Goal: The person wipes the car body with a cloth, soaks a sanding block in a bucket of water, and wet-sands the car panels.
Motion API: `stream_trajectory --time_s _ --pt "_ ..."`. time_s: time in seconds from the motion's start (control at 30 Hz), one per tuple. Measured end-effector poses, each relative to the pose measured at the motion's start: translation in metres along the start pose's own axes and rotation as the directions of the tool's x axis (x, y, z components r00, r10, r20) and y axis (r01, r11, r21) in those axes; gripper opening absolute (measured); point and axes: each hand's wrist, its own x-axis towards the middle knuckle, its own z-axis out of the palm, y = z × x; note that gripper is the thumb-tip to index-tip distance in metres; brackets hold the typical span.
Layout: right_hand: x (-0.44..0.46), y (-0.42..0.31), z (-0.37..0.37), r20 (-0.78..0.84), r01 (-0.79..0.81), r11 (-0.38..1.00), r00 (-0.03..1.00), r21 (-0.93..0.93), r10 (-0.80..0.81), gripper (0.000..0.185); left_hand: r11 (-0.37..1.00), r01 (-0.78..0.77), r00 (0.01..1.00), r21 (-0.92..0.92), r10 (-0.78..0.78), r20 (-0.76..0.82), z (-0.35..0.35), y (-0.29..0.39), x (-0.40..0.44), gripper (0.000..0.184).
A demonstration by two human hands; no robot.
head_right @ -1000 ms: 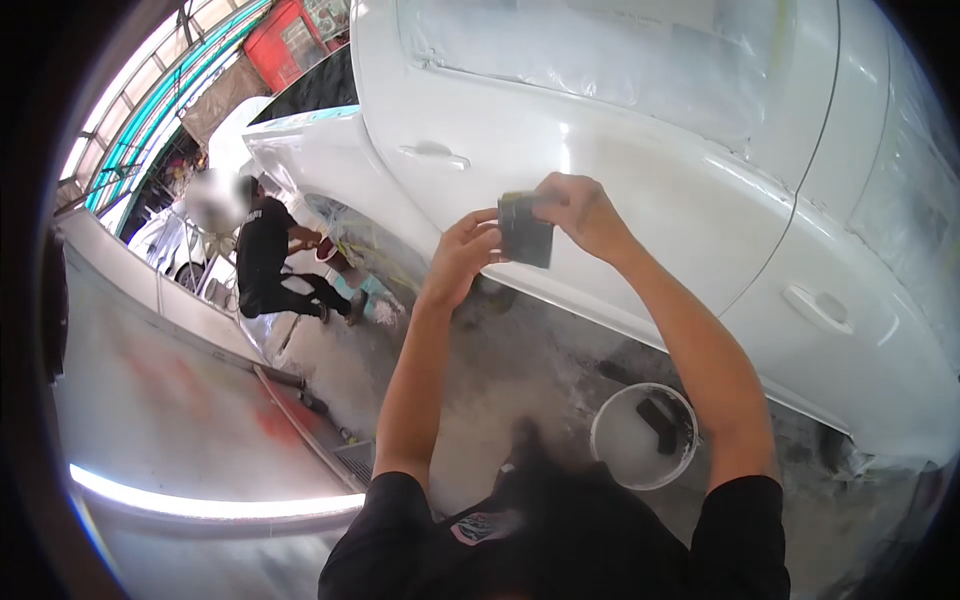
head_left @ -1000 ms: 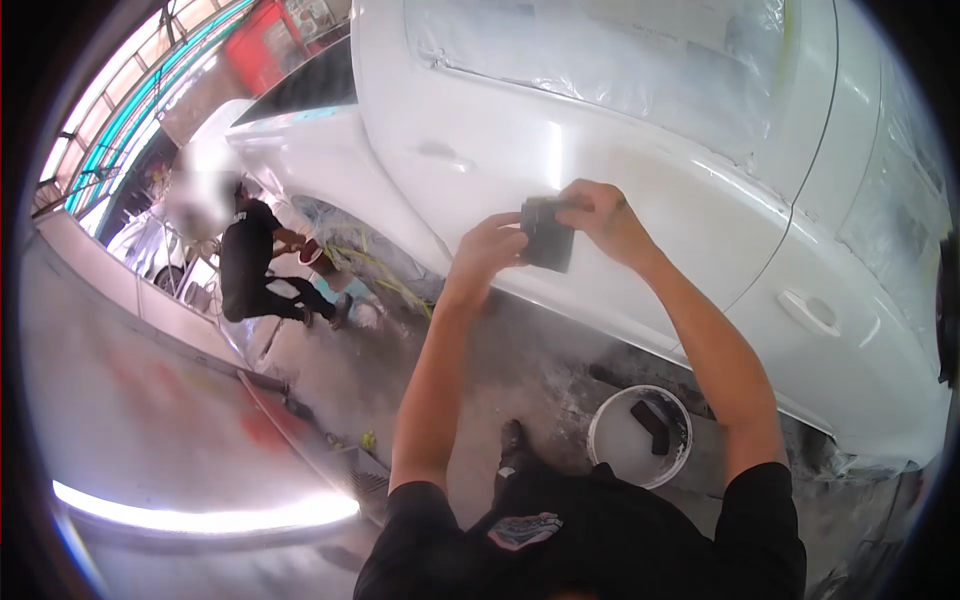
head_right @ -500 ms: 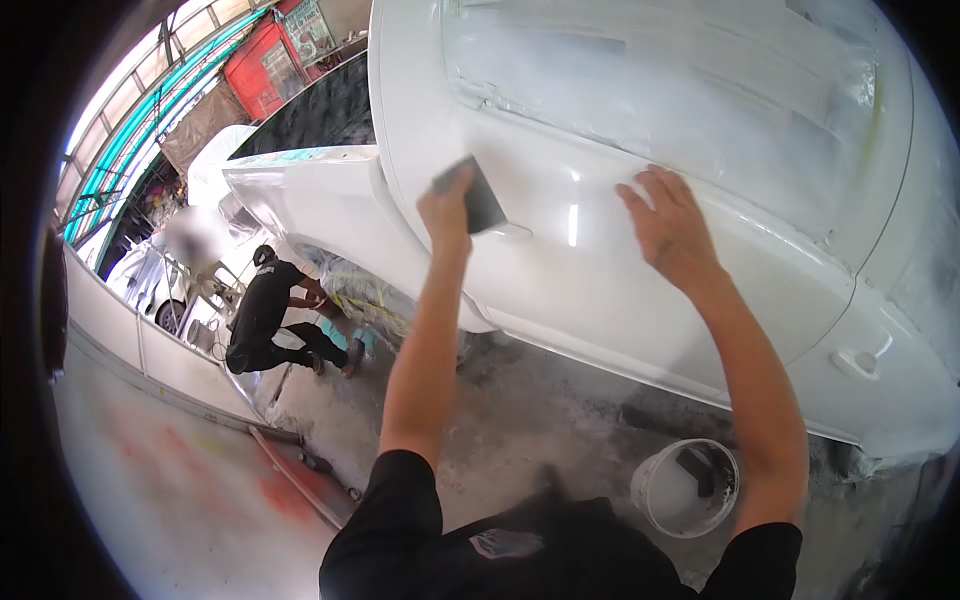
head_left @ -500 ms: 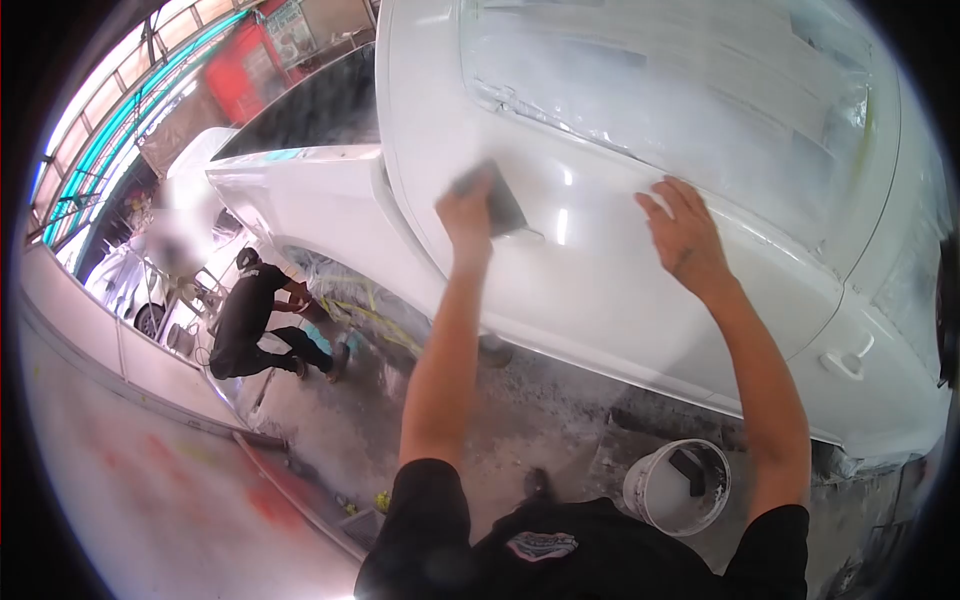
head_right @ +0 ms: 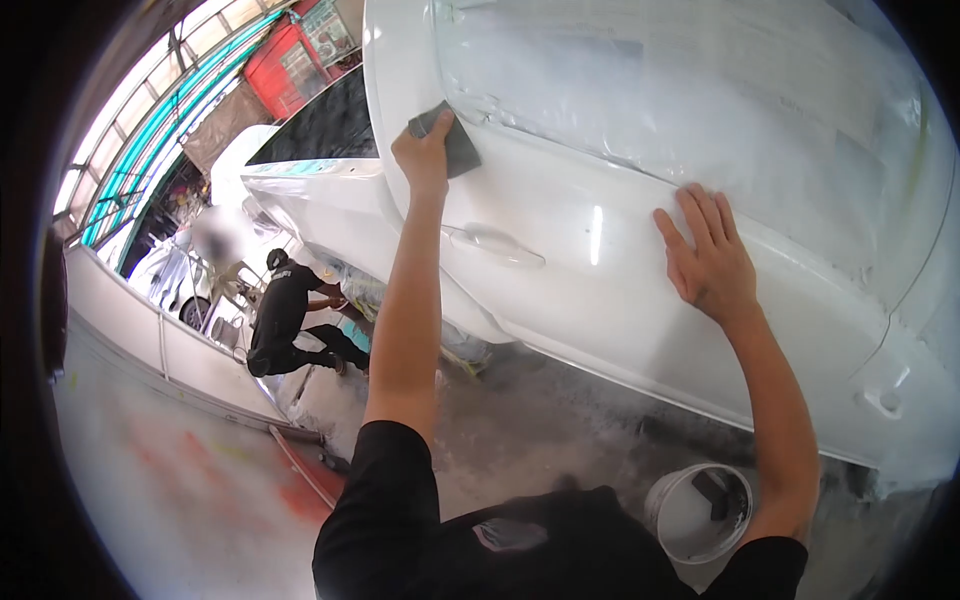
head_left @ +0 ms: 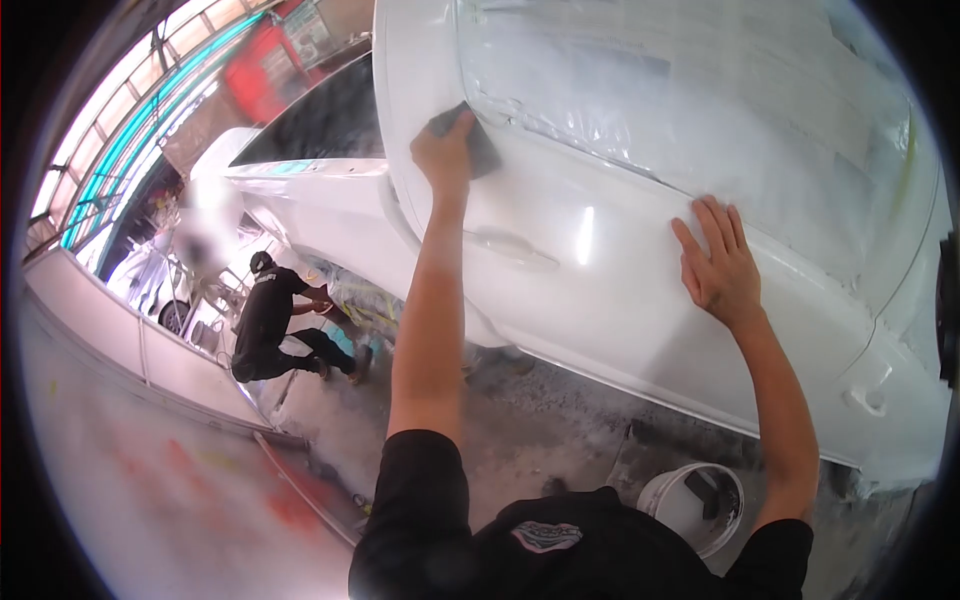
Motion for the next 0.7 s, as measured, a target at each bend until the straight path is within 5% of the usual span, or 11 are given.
stream_trajectory --time_s 0.17,0.3,0.43,0.47,0.57,0.7 --pt "-0.001 0.004 0.004 -0.024 -0.004 0.999 1.000 0.036 0.005 0.050 0.946 -0.250 0.964 0.208 0.263 -0.036 0.009 -0.016 0.020 0.026" --pt "-0.004 0.006 0.009 -0.016 -0.005 0.999 1.000 0.051 0.006 0.051 0.974 -0.176 0.984 0.145 0.170 0.051 0.018 0.023 0.069 0.028" --pt "-0.006 0.008 0.010 -0.044 -0.009 0.999 0.999 0.040 0.011 0.052 0.935 -0.190 0.981 0.298 0.166 0.105 -0.006 -0.003 0.028 0.031" --pt "-0.008 0.008 0.012 -0.050 -0.017 0.999 0.999 0.038 0.019 0.053 0.961 -0.188 0.980 0.204 0.172 0.097 -0.011 -0.026 0.018 0.035" --pt "-0.007 0.008 0.012 -0.060 -0.019 0.998 0.998 0.064 0.022 0.052 0.924 -0.233 0.970 0.304 0.201 0.134 -0.007 0.002 0.027 0.030" --pt "-0.007 0.008 0.010 -0.038 -0.016 0.999 0.999 0.036 0.017 0.050 0.963 -0.207 0.972 0.171 0.184 0.144 0.017 0.025 0.076 0.031"
